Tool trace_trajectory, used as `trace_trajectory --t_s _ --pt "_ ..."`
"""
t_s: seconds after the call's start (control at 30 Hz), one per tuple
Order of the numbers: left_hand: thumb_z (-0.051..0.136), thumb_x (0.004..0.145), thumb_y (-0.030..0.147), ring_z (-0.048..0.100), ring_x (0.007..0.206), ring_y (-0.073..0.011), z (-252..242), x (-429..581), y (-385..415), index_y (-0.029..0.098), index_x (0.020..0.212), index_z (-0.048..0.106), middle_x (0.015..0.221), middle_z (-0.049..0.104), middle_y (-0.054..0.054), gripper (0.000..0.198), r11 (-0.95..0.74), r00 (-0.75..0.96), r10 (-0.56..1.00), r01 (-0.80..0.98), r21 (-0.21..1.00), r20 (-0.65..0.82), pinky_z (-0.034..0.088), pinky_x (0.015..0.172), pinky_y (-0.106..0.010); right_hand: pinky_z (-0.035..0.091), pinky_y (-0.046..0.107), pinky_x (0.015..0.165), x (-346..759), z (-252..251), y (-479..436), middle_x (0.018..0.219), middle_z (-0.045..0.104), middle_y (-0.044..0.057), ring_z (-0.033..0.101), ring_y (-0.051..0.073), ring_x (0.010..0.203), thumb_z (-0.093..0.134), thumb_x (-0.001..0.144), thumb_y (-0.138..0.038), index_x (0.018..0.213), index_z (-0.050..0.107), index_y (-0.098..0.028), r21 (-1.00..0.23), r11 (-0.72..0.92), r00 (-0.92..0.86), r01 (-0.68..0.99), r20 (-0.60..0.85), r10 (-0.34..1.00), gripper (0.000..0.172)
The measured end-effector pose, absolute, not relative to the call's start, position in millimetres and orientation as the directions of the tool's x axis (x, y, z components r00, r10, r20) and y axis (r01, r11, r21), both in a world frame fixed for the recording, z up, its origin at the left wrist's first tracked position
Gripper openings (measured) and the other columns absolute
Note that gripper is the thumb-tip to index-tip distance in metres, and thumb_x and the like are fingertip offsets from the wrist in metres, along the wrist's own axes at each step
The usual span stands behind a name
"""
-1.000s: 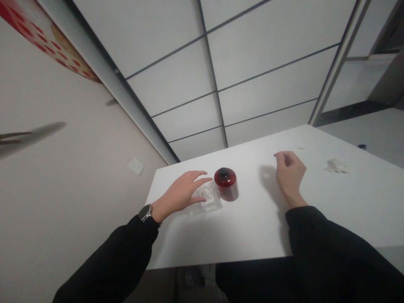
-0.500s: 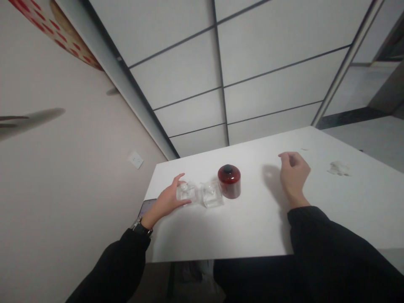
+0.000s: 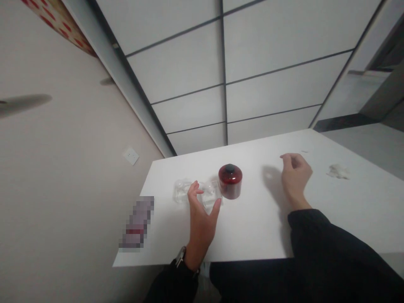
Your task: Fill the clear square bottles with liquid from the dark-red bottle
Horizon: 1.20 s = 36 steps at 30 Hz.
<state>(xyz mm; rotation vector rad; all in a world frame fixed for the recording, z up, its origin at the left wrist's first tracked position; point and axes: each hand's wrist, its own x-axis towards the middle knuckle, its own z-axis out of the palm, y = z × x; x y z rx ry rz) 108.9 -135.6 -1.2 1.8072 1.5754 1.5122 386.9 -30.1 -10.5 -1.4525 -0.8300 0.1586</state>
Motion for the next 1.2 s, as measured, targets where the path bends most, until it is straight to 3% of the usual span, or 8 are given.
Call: trace_trajectory --t_s 0.13,0.33,0.73,0.9,1.07,1.2 --pt "0.075 0.089 0.037 0.049 0.144 -0.0353 -19.1 116.4 -115.3 0.024 0.116 0.043 0.147 0.052 -0.018 0.044 -0.213 -0.272 0.898 0.417 0.884 0.345 0.033 0.123 -0.062 0.038 0.034 0.066 387.2 -10.4 -29.6 0.065 0.057 0.0 0.05 0.019 0.063 0.055 0.082 -0.04 0.077 0.066 -0.022 -0.915 0.161 0.727 0.369 0.392 0.564 0.022" --pt "0.083 0.08 0.041 0.058 0.128 -0.0333 -19.4 103.3 -112.1 0.022 0.12 0.048 0.124 0.061 -0.011 0.056 -0.138 -0.257 0.935 0.365 0.921 0.243 0.039 0.118 -0.056 0.037 0.034 0.067 387.7 -9.6 -28.4 0.064 0.056 -0.001 0.049 0.018 0.064 0.054 0.082 -0.041 0.077 0.065 -0.021 -0.92 0.156 0.726 0.361 0.382 0.572 0.023" --pt "0.079 0.09 0.052 0.057 0.133 -0.0309 -31.9 78.2 -162.6 0.025 0.132 0.054 0.134 0.059 -0.01 0.056 -0.202 -0.15 0.957 0.275 0.94 0.249 0.043 0.115 -0.048 0.037 0.034 0.067 388.2 -11.2 -27.2 0.064 0.056 -0.001 0.049 0.018 0.062 0.053 0.083 -0.039 0.077 0.065 -0.022 -0.922 0.156 0.722 0.356 0.377 0.581 0.022" --pt "0.079 0.087 0.06 0.058 0.132 -0.0325 -35.6 80.3 -165.2 0.025 0.132 0.056 0.134 0.059 -0.011 0.062 -0.182 -0.191 0.954 0.252 0.951 0.233 0.043 0.117 -0.051 0.038 0.034 0.066 387.6 -10.1 -27.0 0.065 0.058 0.0 0.051 0.018 0.062 0.053 0.082 -0.042 0.076 0.065 -0.022 -0.919 0.145 0.719 0.366 0.378 0.583 0.024" --pt "0.075 0.089 0.063 0.051 0.141 -0.0345 -29.0 79.6 -164.7 0.025 0.129 0.062 0.14 0.059 -0.012 0.056 -0.18 -0.152 0.958 0.334 0.925 0.242 0.034 0.124 -0.055 0.037 0.033 0.063 386.4 -9.3 -27.3 0.063 0.056 -0.001 0.049 0.018 0.061 0.054 0.082 -0.041 0.076 0.065 -0.022 -0.921 0.127 0.722 0.369 0.37 0.585 0.023" --pt "0.077 0.089 0.059 0.053 0.141 -0.0336 -27.7 81.6 -166.2 0.027 0.134 0.055 0.141 0.059 -0.011 0.06 -0.197 -0.172 0.953 0.274 0.941 0.249 0.036 0.123 -0.055 0.036 0.033 0.063 386.3 -9.8 -27.4 0.063 0.055 -0.001 0.048 0.018 0.061 0.055 0.082 -0.04 0.076 0.065 -0.022 -0.921 0.118 0.724 0.371 0.367 0.584 0.021"
